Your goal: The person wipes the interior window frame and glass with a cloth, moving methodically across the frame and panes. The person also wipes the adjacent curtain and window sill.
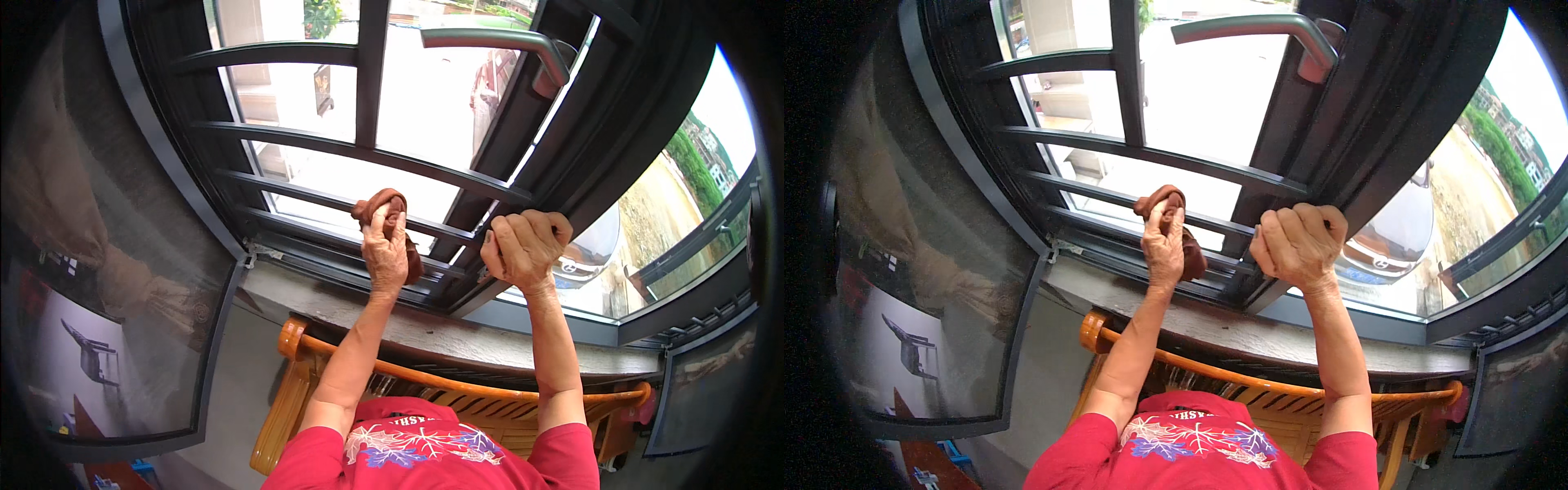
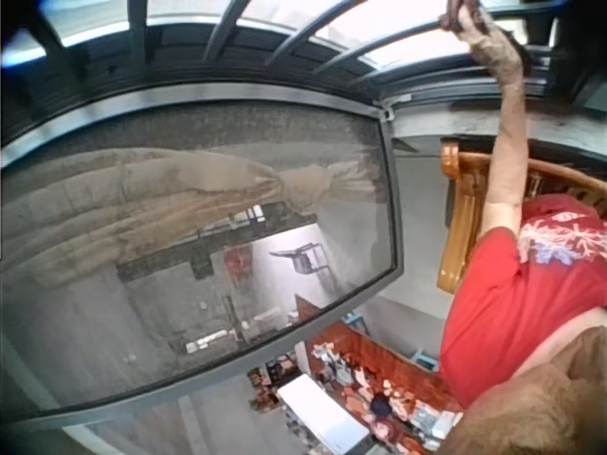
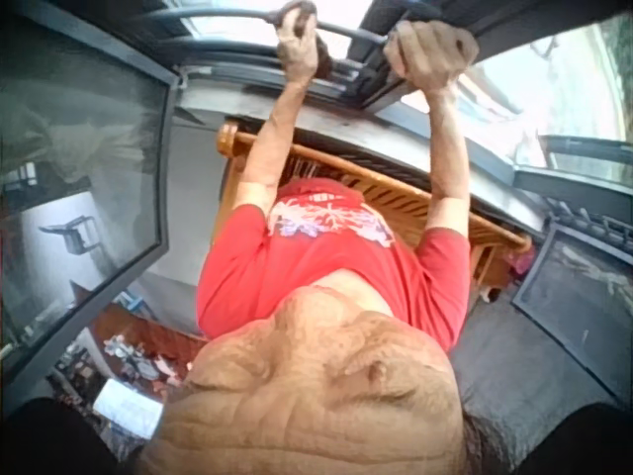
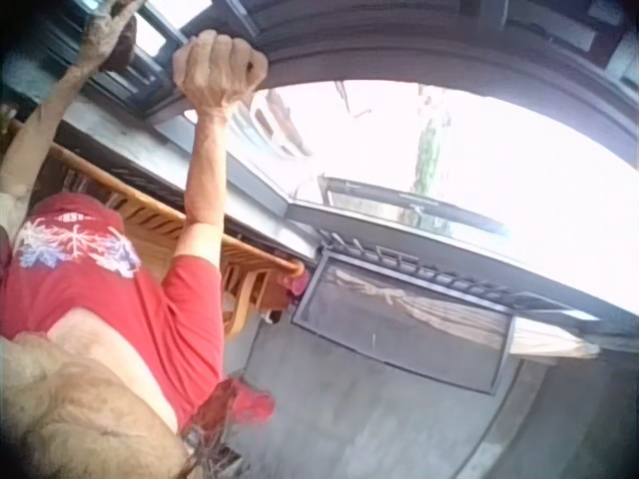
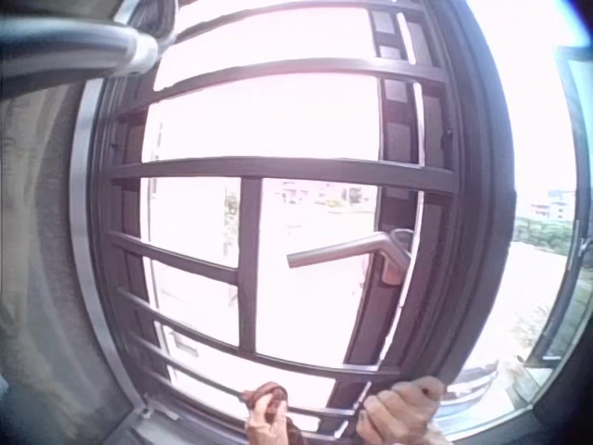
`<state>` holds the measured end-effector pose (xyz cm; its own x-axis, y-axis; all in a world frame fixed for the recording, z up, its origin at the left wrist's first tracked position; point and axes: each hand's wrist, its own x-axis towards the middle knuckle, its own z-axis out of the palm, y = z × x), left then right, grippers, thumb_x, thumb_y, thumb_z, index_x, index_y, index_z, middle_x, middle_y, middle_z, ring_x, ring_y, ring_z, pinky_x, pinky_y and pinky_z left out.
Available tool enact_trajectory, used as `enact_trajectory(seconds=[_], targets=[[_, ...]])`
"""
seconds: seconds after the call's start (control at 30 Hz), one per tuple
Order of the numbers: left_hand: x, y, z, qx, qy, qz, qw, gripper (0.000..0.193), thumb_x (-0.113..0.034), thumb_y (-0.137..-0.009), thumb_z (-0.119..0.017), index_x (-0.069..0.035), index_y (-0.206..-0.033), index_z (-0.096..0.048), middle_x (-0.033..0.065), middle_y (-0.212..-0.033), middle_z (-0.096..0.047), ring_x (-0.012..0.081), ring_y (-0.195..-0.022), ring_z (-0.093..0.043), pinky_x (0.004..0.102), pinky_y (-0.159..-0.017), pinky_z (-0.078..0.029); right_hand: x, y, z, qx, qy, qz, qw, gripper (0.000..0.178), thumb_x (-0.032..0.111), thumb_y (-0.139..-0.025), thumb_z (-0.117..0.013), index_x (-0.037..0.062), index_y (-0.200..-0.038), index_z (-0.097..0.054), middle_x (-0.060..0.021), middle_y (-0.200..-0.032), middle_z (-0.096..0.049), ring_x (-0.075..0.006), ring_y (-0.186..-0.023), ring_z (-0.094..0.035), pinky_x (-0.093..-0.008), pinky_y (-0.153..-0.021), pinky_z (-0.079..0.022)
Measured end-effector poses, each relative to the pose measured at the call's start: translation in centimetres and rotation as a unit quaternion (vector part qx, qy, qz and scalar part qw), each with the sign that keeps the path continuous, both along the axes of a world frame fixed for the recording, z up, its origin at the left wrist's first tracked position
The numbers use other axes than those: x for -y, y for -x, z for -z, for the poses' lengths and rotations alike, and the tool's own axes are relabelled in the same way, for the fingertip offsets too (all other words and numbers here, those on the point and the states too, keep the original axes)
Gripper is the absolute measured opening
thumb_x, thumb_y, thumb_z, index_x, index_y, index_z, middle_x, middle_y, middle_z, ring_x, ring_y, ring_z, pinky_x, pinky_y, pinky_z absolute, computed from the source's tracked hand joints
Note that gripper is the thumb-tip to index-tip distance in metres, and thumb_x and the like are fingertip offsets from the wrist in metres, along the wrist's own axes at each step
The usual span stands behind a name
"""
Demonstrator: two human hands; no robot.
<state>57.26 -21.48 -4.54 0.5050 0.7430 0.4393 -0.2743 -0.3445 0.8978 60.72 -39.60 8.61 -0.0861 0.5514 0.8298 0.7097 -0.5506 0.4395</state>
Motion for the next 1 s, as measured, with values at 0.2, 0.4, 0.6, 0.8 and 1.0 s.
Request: enact_trajectory(seconds=[0.2,0.4,0.6,0.8,1.0], targets=[[7.9,1.2,-1.3,-0.113,-0.222,0.078,0.965,0.029,-0.019,-0.087,-0.063,-0.018,-0.115,-0.062,0.0168,-0.085,-0.055,0.0339,-0.069,-0.065,0.0438,-0.057,-0.056,0.3,-0.2,0.4,-0.012,-0.008,-0.036,0.999,0.007,0.017,-0.068,-0.060,0.0120,-0.072,-0.062,0.0005,-0.066,-0.057,-0.0158,-0.064,-0.054,-0.0351,-0.076,-0.033],[7.7,1.5,-1.5,-0.170,-0.266,0.005,0.949,0.036,-0.014,-0.083,-0.065,-0.017,-0.119,-0.060,0.0154,-0.091,-0.053,0.0363,-0.078,-0.065,0.0448,-0.060,-0.056,0.7,-0.2,0.3,-0.018,0.002,-0.057,0.998,0.007,0.014,-0.067,-0.060,0.0120,-0.073,-0.062,0.0004,-0.066,-0.056,-0.0163,-0.064,-0.054,-0.0342,-0.075,-0.033],[0.0,2.1,-0.7,-0.202,-0.181,-0.103,0.957,0.038,-0.027,-0.090,-0.061,-0.015,-0.126,-0.054,0.0164,-0.089,-0.057,0.0361,-0.079,-0.066,0.0448,-0.062,-0.056,0.9,0.1,0.2,-0.030,0.009,-0.059,0.998,0.011,0.008,-0.065,-0.060,0.0103,-0.075,-0.060,-0.0012,-0.067,-0.056,-0.0182,-0.066,-0.056,-0.0351,-0.075,-0.034],[0.0,2.1,-2.5,-0.215,-0.170,-0.105,0.956,0.034,-0.035,-0.092,-0.059,-0.018,-0.122,-0.057,0.0187,-0.099,-0.051,0.0363,-0.079,-0.065,0.0424,-0.061,-0.056,0.4,0.3,-0.1,-0.030,0.015,-0.069,0.997,0.008,0.008,-0.068,-0.058,0.0088,-0.076,-0.060,-0.0031,-0.069,-0.057,-0.0199,-0.066,-0.057,-0.0354,-0.076,-0.035],[-4.4,1.4,-0.1,-0.104,-0.117,-0.175,0.972,0.036,-0.027,-0.097,-0.051,-0.015,-0.130,-0.046,0.0214,-0.110,-0.051,0.0406,-0.090,-0.063,0.0441,-0.066,-0.055,0.2,0.5,-0.1,-0.015,0.019,-0.048,0.999,0.007,0.011,-0.073,-0.056,0.0062,-0.077,-0.060,-0.0062,-0.070,-0.058,-0.0212,-0.067,-0.056,-0.0356,-0.079,-0.034]])
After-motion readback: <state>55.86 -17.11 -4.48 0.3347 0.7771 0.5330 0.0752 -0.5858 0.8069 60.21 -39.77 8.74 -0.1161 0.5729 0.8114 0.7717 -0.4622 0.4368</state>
